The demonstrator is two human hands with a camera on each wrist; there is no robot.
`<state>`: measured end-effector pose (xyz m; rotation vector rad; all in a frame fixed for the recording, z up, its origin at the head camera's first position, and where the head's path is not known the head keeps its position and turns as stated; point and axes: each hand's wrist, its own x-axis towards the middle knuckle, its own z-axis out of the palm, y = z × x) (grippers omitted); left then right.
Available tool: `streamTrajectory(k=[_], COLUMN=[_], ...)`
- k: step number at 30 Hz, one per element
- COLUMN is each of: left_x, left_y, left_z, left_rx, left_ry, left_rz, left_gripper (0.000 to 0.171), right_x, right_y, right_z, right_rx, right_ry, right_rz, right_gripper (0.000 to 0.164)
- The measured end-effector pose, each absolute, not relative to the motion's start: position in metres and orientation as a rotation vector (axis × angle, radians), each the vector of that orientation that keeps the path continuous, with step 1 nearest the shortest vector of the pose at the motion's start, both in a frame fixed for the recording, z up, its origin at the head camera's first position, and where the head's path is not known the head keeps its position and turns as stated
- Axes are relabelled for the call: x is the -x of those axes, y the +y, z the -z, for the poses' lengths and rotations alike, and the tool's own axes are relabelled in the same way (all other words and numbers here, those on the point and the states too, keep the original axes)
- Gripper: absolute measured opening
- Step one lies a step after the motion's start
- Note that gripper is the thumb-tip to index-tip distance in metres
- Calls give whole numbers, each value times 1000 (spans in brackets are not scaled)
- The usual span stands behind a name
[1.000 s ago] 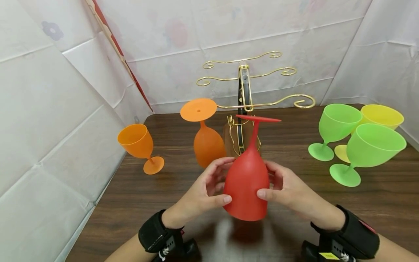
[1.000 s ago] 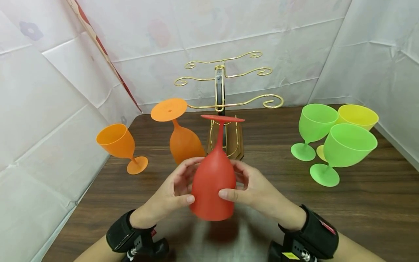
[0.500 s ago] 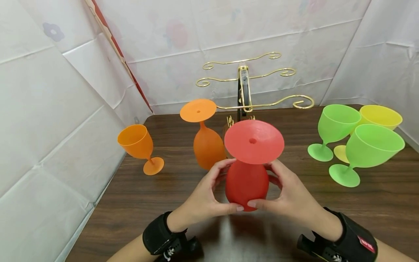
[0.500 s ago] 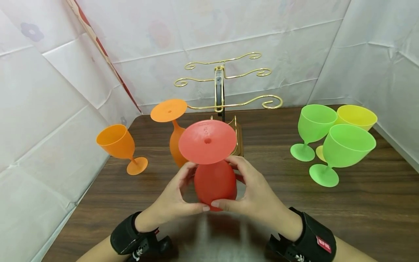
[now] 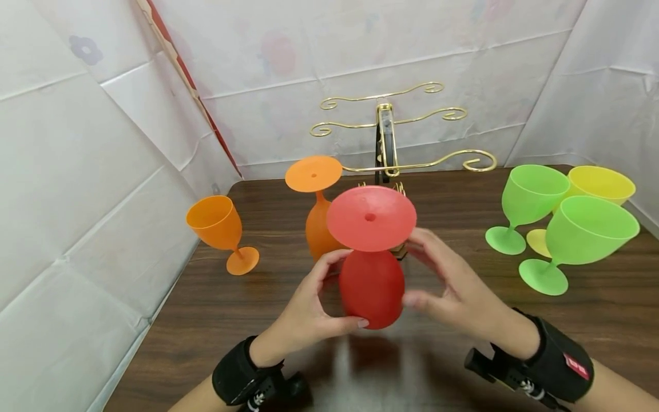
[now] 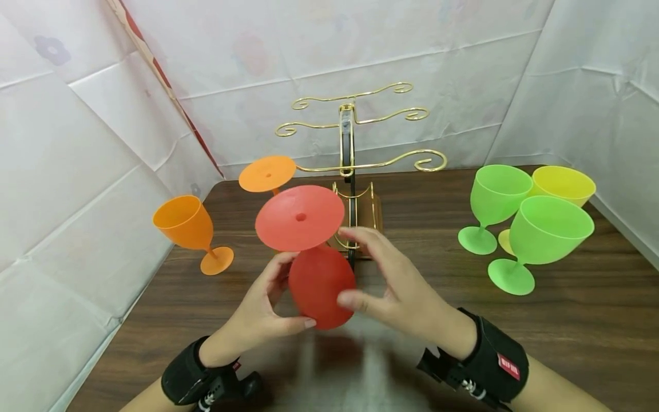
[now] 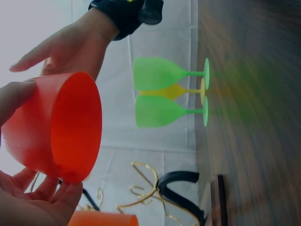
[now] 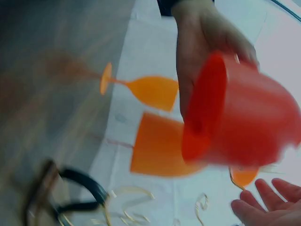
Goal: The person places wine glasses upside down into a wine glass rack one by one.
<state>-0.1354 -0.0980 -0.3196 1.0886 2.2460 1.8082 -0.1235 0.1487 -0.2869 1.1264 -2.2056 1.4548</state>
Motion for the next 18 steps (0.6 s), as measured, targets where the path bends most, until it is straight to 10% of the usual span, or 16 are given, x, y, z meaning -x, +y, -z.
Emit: streamTrajectory(k=[18], left_x=[130], left_y=[-132], left_z=[329], left_rx=[-940], left_ry=[2331], left_rz=[-1904], left_gripper=[74], right_x=[191], right_y=[130], right_z=[251], right_rx=[-873], right_ry=[-2030], right_rz=[-284], right_gripper=[53])
